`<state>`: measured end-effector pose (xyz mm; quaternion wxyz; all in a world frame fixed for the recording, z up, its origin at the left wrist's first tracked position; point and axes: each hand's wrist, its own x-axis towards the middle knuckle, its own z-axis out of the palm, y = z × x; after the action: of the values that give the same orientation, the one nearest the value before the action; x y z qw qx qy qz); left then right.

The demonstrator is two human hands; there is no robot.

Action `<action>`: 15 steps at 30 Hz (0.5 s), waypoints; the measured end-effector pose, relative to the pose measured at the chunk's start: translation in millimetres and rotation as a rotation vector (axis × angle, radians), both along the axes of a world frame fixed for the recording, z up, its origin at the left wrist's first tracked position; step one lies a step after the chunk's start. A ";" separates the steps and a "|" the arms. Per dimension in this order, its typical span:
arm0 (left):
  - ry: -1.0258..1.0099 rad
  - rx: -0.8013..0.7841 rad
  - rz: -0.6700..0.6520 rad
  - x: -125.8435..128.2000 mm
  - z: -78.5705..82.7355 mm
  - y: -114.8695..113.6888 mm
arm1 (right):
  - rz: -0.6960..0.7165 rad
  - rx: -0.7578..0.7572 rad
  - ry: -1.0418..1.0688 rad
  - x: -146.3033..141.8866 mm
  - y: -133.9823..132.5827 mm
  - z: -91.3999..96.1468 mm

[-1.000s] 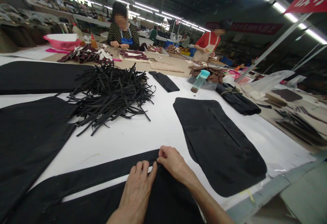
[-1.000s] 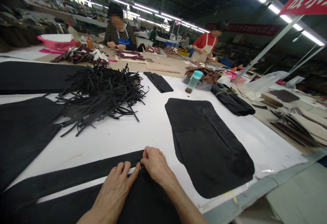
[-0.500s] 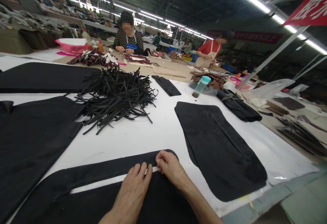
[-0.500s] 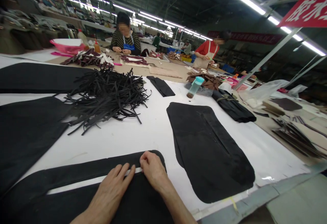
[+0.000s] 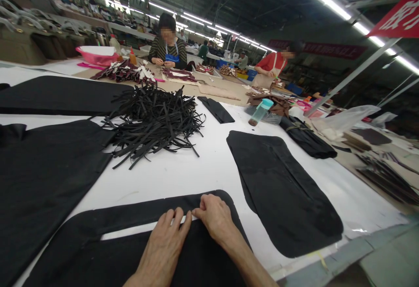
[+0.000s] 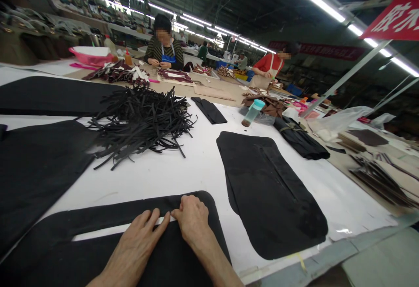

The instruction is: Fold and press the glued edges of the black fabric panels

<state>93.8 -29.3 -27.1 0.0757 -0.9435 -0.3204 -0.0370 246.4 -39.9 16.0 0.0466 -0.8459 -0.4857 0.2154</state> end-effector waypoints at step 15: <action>-0.085 -0.137 0.031 -13.5 -4.3 4.4 | 0.002 -0.029 0.035 37.1 -10.4 -6.1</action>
<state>80.3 -24.9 -31.4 -0.0022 -0.9390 -0.3398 -0.0536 283.5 -50.4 9.9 0.0429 -0.8421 -0.4824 0.2372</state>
